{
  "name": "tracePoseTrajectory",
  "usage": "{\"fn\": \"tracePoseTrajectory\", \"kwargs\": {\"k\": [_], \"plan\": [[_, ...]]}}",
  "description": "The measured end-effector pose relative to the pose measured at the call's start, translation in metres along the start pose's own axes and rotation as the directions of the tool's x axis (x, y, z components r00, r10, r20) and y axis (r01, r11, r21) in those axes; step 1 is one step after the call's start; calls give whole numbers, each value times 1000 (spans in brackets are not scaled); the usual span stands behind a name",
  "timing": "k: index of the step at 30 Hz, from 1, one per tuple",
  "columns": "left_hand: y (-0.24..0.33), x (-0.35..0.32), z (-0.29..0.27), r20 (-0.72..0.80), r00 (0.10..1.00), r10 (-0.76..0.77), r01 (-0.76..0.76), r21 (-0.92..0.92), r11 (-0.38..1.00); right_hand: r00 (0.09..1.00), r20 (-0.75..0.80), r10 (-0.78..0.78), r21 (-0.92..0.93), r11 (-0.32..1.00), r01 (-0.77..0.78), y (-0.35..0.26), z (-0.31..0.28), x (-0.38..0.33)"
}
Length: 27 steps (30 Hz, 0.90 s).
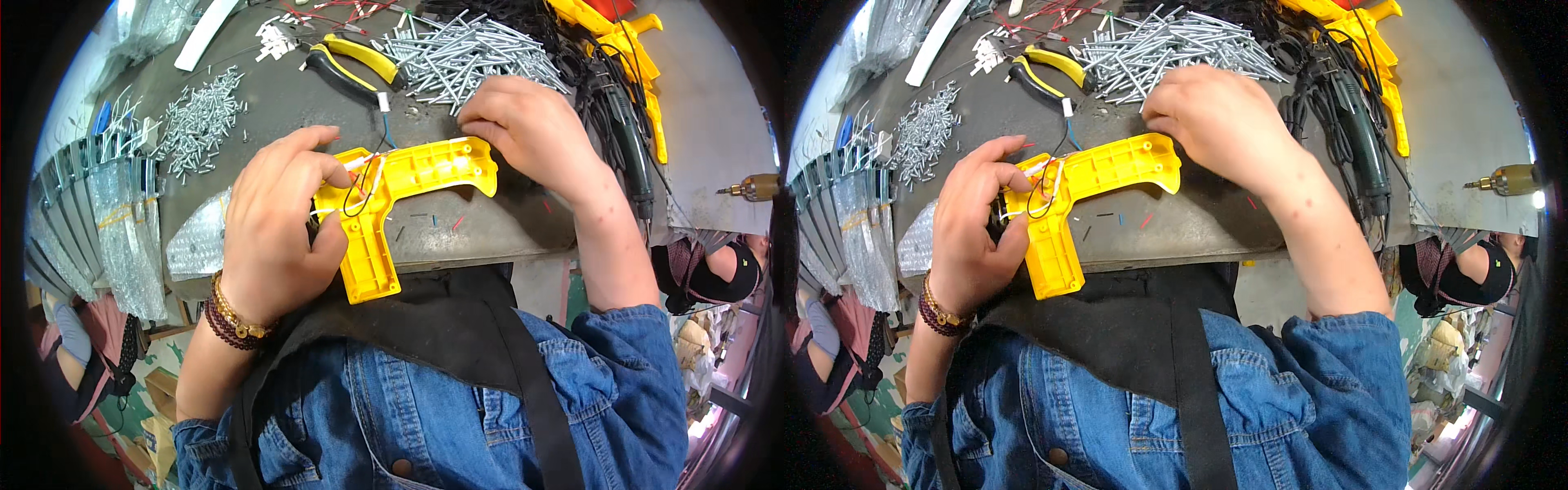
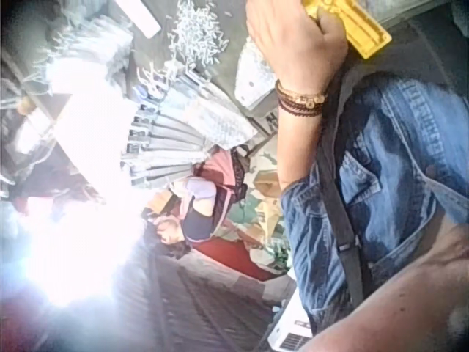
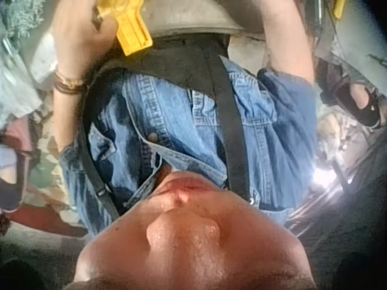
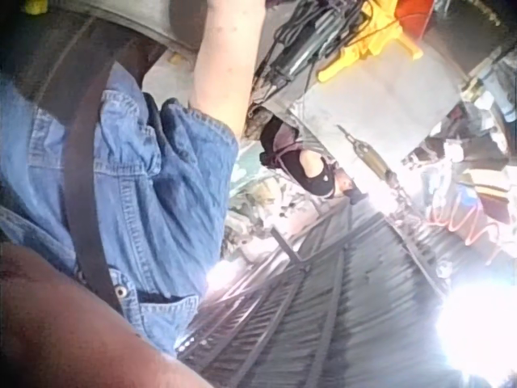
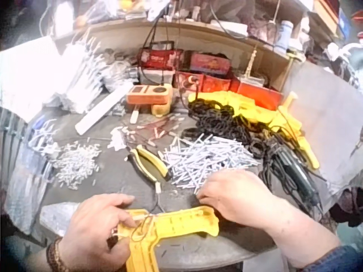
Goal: Soldering and assembling a yellow plastic handheld electronic device, possibly a toy or tool.
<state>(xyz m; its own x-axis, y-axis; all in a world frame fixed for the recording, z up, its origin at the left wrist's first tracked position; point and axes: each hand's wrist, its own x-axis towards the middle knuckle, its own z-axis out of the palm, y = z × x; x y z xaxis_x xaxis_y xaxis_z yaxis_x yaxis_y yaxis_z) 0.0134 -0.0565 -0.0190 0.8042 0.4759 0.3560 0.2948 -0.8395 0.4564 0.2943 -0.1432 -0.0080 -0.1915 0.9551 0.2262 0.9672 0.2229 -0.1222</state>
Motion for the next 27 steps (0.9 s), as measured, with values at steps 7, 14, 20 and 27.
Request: {"fn": "tracePoseTrajectory", "kwargs": {"k": [7, 14, 20, 27], "plan": [[-4, 0, -2, -7, 998, 66, -66, -25, 998, 941, -249, -229, 319, 898, 303, -104, 31, 14], [-17, -18, -37, 109, 992, 62, -47, -133, 990, 931, -321, -172, 166, 958, 234, -114, 48, 12], [-28, -30, -25, 38, 998, 46, -43, -78, 996, 962, -177, -210, 85, 970, 228, -126, 32, 16], [-11, 12, -19, -77, 997, 29, -37, -99, 994, 948, -284, -143, 365, 898, 245, -106, 28, 11]]}}
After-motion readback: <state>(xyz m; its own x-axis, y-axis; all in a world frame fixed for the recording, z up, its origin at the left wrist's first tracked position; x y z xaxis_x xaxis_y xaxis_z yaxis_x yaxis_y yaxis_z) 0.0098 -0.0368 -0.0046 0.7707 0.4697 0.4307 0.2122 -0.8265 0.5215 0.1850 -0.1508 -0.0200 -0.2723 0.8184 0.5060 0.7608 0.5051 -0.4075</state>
